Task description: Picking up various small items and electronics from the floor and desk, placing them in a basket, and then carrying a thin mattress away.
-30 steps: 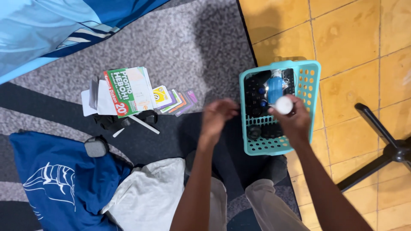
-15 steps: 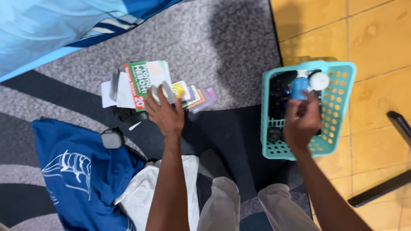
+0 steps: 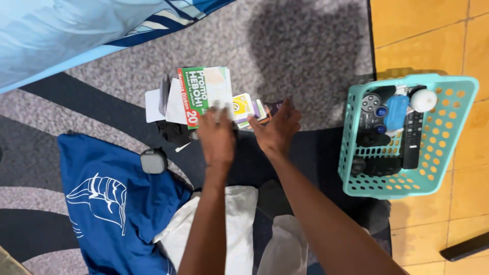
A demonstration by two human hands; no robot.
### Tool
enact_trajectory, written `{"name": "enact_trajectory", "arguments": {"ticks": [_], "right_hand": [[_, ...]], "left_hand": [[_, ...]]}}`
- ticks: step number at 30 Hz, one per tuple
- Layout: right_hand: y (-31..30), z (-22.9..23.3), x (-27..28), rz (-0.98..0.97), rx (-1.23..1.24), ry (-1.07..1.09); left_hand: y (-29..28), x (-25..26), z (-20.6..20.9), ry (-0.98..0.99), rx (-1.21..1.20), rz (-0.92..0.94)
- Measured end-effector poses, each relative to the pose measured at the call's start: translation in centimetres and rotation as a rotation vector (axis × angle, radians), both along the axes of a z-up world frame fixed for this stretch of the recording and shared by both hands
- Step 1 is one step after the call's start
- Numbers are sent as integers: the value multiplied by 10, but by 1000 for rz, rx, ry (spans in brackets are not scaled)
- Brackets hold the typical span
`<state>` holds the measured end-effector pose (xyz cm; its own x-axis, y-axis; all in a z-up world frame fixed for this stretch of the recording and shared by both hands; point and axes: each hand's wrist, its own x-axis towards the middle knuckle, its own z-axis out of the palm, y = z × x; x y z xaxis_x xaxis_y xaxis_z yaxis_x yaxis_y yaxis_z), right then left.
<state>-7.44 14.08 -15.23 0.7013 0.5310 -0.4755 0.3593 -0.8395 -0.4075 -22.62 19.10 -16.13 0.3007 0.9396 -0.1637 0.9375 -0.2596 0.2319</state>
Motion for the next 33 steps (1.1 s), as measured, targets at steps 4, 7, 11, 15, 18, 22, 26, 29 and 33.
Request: {"name": "enact_trajectory", "arguments": {"ticks": [4,7,11,15,18,22,26,29,33], "right_hand": [[11,2,-10,-96,-90,92],[11,-9,-19,-146,-66,90],[20,-16,-30,-184,29,58],[18,-30,-22,-222,80,127],[21,-55,-18,-118,184,144],[19,-44,0,68,202,208],[-1,-6,48,147,211,302],[-35,49,95,306,301,298],[-90,110,143,458,367,217]], "left_hand": [[13,39,12,40,-22,-71],[25,45,9,145,-115,-9],[30,32,0,104,-166,-10],[26,17,-17,22,-163,-76],[34,19,-13,16,-124,-181],[33,21,-2,32,-185,-224],[36,53,67,3,-327,-155],[3,68,89,-117,-297,-124],[-76,93,69,-630,-281,-249]]}}
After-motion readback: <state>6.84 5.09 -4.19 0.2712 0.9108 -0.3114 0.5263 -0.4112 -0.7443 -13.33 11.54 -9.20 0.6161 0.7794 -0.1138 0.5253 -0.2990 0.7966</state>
